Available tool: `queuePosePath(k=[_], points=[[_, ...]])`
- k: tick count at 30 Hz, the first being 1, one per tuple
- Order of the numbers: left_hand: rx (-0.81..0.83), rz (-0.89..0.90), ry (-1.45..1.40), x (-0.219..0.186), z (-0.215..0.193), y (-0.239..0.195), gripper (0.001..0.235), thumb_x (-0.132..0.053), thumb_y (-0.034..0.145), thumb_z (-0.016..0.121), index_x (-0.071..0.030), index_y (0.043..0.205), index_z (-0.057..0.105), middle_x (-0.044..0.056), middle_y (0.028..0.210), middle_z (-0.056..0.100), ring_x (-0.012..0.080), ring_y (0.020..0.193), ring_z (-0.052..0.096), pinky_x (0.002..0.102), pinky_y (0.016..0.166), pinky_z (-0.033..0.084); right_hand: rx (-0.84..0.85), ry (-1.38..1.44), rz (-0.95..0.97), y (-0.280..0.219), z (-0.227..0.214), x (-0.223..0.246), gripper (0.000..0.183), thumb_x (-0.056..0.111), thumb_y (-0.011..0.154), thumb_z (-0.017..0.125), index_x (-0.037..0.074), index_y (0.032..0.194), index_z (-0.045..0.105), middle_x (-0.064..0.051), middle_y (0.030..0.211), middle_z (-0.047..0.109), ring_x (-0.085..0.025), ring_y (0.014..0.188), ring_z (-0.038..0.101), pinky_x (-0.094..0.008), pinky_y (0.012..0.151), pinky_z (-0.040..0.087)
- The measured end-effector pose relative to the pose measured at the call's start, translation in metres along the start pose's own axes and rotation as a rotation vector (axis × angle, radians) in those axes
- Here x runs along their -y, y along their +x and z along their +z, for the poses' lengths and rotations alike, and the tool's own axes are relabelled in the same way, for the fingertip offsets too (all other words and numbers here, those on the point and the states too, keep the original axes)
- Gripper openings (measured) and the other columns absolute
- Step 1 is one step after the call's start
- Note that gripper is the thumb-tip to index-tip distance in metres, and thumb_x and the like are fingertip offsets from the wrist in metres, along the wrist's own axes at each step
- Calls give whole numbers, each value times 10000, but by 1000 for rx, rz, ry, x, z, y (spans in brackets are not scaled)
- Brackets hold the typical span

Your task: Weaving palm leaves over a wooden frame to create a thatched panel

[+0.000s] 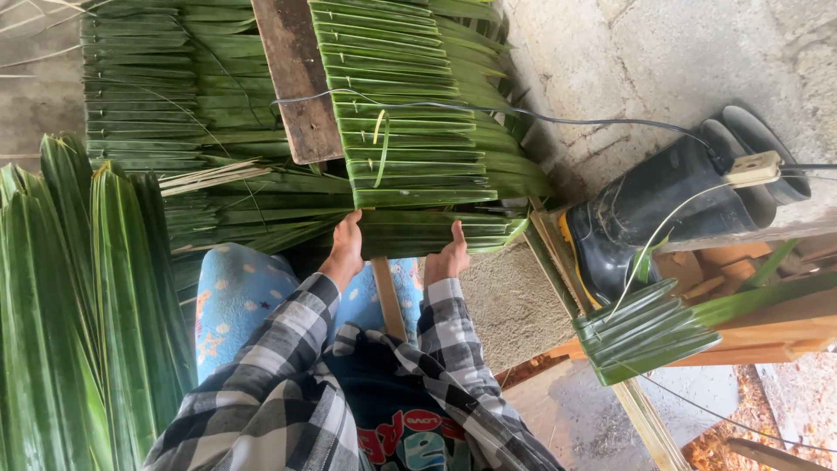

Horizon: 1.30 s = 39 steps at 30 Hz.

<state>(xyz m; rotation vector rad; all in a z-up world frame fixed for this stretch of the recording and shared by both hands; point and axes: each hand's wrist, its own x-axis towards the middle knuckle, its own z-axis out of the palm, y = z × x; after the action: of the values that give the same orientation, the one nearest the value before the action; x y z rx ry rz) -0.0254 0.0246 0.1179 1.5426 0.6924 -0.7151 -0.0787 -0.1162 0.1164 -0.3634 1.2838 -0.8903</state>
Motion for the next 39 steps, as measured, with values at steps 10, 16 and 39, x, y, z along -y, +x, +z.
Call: queuePosePath(k=[10,16,39], points=[[54,-62,-620,9,9,46,229,-218,858,657,7,884,693,86,688,562,206,614,565,475,607,517,46,-23,11,-11,11,3,1065,171,651,974,-125,1446,330,-390,1471,379,-468,1394,419,-571,1083,376],[140,-32,-741,11,-3,18,406,-270,975,607,-157,601,496,-80,502,264,79,394,315,213,429,325,74,-54,40,2,22,3,1107,158,668,951,-104,1499,270,-376,1565,244,-485,1483,245,-598,1208,208],[526,-283,-777,-1,-16,-16,336,-497,934,617,-171,953,698,73,782,686,288,747,709,480,790,611,73,-91,-58,8,20,17,1110,139,693,969,-102,1485,229,-415,1551,188,-498,1496,167,-634,1200,125]])
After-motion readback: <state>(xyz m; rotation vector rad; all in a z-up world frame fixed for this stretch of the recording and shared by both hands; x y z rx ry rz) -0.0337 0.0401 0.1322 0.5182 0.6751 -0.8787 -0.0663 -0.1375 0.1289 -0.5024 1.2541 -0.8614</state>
